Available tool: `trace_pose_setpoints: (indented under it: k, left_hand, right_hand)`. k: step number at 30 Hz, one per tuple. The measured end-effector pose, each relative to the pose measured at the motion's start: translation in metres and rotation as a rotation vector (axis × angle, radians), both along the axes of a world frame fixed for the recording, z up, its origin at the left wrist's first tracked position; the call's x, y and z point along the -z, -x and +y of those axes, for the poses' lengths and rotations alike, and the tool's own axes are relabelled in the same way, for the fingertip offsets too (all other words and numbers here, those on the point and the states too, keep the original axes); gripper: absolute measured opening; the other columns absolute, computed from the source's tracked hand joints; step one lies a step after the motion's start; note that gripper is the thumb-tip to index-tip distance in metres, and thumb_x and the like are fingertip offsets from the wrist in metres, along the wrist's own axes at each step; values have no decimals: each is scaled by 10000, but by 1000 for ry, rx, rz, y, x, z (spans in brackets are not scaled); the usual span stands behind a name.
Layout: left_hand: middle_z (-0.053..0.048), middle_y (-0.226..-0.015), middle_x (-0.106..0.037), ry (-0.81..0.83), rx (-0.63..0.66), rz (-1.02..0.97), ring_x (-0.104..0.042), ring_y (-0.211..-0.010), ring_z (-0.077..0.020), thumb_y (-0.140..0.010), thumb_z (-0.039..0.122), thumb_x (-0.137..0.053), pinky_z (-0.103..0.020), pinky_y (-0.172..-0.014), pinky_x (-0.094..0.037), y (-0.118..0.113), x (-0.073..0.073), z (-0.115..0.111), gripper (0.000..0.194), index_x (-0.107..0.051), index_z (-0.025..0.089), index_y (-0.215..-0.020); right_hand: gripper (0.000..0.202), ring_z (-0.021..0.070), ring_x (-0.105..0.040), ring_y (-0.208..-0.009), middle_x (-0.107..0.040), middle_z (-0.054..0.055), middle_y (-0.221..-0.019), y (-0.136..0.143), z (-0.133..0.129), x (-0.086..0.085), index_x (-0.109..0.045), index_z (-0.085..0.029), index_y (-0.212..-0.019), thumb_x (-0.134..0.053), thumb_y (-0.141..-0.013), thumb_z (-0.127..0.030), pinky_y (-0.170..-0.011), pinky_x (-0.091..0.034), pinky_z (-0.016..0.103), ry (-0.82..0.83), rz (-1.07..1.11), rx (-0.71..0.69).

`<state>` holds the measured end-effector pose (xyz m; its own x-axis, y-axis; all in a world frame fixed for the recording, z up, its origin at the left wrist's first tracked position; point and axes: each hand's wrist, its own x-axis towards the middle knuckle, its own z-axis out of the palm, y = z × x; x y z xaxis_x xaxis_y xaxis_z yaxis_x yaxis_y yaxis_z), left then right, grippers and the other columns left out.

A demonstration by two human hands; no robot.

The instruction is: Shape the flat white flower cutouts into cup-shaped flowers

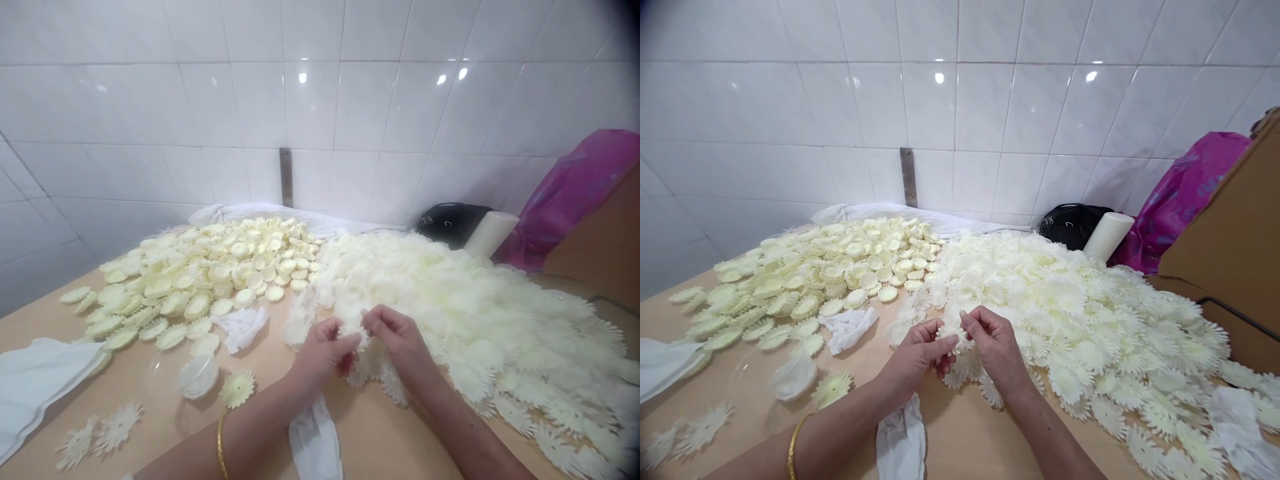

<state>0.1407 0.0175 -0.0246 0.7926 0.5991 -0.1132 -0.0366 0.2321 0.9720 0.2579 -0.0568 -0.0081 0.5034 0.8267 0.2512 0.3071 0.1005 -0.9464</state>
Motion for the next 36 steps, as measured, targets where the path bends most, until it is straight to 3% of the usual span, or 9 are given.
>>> trace_pose_setpoints:
  k: [5,9,13,21,27,32,36]
  left_hand:
    - [27,-464,-495,23,-6,39,-420,-372,-65,-631,362,-641,-190,-396,-323,-1,-1,-3,296,-422,162,-626]
    - [30,-439,-479,-6,-57,52,-401,-355,-59,-655,435,-605,-180,-376,-297,-1,-2,-4,333,-415,164,-619]
    - [21,-451,-485,-3,-64,49,-404,-347,-64,-685,517,-533,-184,-363,-298,0,-2,-3,375,-441,157,-637]
    - [17,-471,-503,-45,60,-18,-421,-368,-59,-694,459,-562,-180,-387,-320,1,-1,-4,322,-486,148,-661]
    - [16,-466,-495,-79,30,24,-419,-368,-62,-701,447,-554,-182,-385,-316,1,2,-4,329,-445,154,-601]
    - [19,-468,-487,-98,8,61,-418,-372,-65,-700,478,-540,-187,-390,-318,1,0,-5,341,-453,156,-627]
    - [22,-466,-476,-114,-14,98,-437,-392,-76,-703,512,-514,-193,-410,-329,-1,2,-4,364,-462,156,-642]
  right_hand:
    - [287,107,-407,-551,-440,-27,-557,-8,-2,-1,-454,-179,-592,-485,-791,-383,-541,-346,223,-56,-21,77]
    - [199,132,-494,-620,-523,-9,-644,-4,-5,-6,-512,-187,-707,-576,-729,-374,-588,-397,246,-31,1,-154]
    - [227,143,-516,-541,-537,-10,-553,4,-6,-8,-497,-187,-675,-529,-758,-395,-579,-419,282,42,93,-319]
    - [382,99,-376,-502,-384,-42,-504,0,-2,0,-389,-179,-524,-499,-759,-459,-529,-335,235,55,157,-35]
    - [395,113,-403,-566,-433,-18,-572,-6,-2,-2,-470,-170,-584,-428,-789,-505,-558,-344,233,71,25,-47]
    - [245,143,-497,-686,-538,12,-735,-10,-6,-6,-568,-178,-790,-568,-726,-414,-650,-403,255,54,-77,-198]
    - [193,150,-527,-683,-553,26,-751,1,-6,-6,-592,-179,-672,-514,-767,-328,-671,-418,275,-1,-121,-198]
